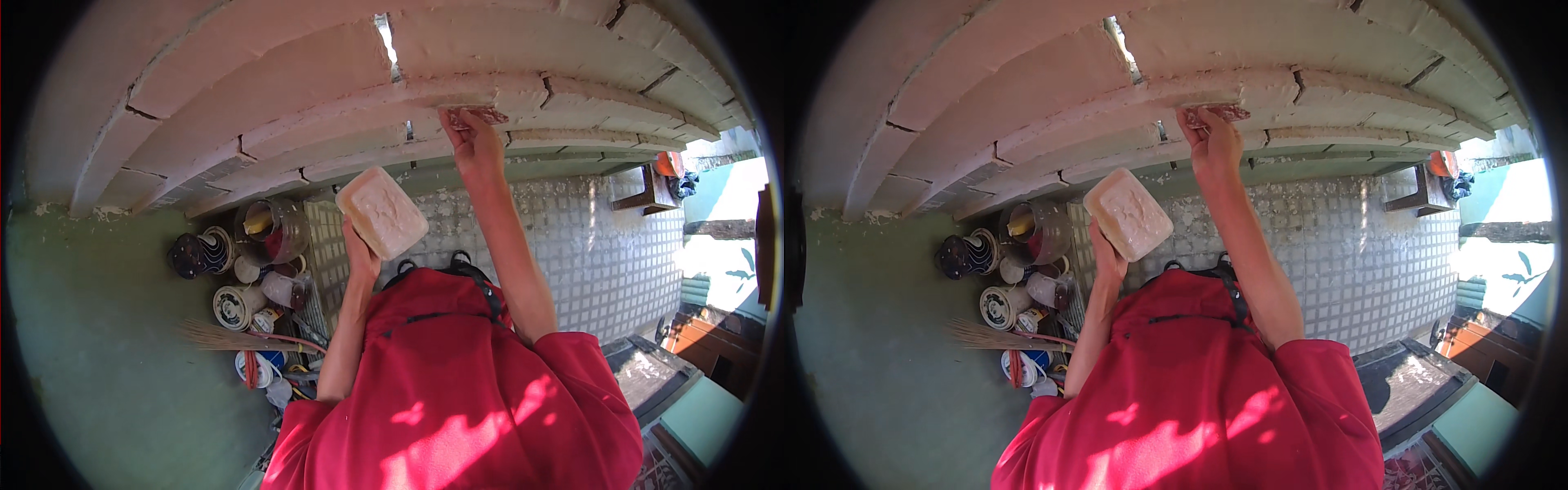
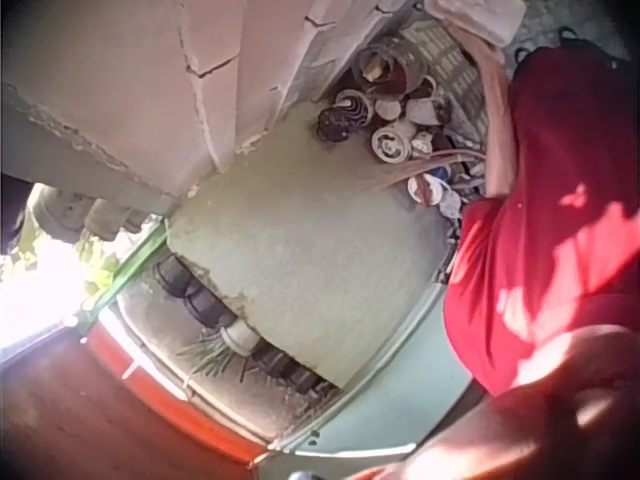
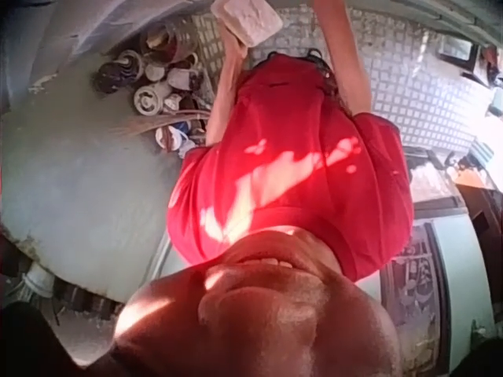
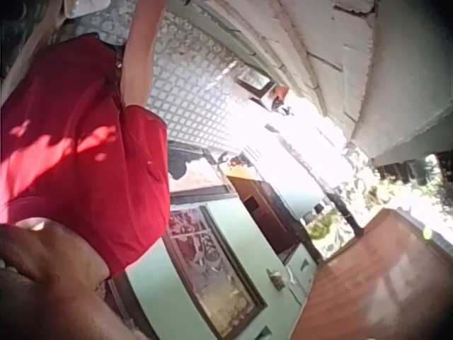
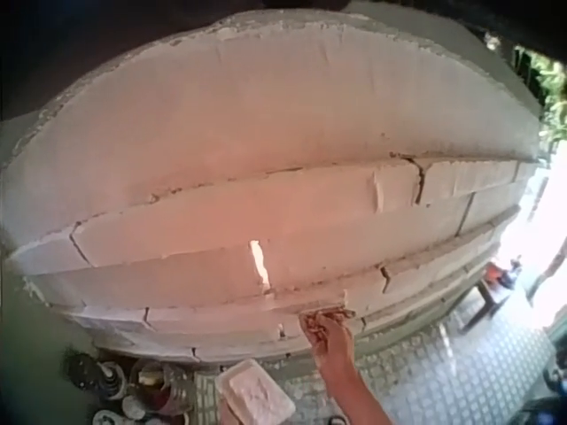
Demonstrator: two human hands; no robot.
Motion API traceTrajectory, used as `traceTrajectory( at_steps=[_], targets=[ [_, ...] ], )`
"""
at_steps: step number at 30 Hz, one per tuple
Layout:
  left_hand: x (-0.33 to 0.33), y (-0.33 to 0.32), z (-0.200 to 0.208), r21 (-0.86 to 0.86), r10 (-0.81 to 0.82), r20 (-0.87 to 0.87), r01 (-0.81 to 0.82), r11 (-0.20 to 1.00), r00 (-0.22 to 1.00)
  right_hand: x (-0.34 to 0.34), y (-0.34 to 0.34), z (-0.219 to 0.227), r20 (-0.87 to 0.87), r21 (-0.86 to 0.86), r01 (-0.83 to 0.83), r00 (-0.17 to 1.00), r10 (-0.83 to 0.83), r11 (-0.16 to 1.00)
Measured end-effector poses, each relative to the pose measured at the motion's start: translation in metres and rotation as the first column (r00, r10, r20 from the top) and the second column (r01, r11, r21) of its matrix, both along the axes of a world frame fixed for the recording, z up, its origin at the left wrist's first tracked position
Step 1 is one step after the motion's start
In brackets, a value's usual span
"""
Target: The person is applying white putty or plaster to cracks in a brick wall using a putty knife.
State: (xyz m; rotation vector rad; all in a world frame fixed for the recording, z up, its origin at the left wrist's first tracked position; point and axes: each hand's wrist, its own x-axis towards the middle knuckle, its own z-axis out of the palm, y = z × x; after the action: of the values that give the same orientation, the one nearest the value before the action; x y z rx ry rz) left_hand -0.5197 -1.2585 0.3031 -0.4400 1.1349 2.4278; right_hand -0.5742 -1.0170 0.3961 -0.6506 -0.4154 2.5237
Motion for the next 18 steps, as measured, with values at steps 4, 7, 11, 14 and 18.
traceTrajectory(
  at_steps=[4, 7, 11, 14, 18],
  targets=[
    [-0.006, -0.002, 0.002, -0.011, -0.014, -0.008, 0.014, 1.0, 1.0, 0.016, 0.005, 0.01, -0.014, 0.04, -0.034, 0.999, 0.035, 0.999],
    [0.001, -0.004, 0.008, -0.031, -0.008, 0.008, 0.008, 0.999, 1.0, 0.036, 0.006, 0.008, 0.024, 0.123, -0.043, 0.999, 0.041, 0.991],
    [0.005, -0.02, 0.004, -0.005, 0.016, 0.034, -0.016, 1.0, 0.999, 0.053, -0.009, -0.028, 0.107, 0.189, -0.06, 0.993, 0.04, 0.98],
    [0.007, -0.029, -0.001, -0.004, 0.043, 0.023, -0.043, 0.999, 0.999, 0.045, -0.007, -0.094, 0.275, 0.162, -0.079, 0.961, 0.031, 0.984],
    [0.005, -0.035, 0.002, -0.025, 0.031, 0.031, -0.031, 0.999, 0.999, 0.0, -0.005, -0.151, 0.157, 0.05, -0.234, 0.962, 0.224, 0.971]
  ],
)
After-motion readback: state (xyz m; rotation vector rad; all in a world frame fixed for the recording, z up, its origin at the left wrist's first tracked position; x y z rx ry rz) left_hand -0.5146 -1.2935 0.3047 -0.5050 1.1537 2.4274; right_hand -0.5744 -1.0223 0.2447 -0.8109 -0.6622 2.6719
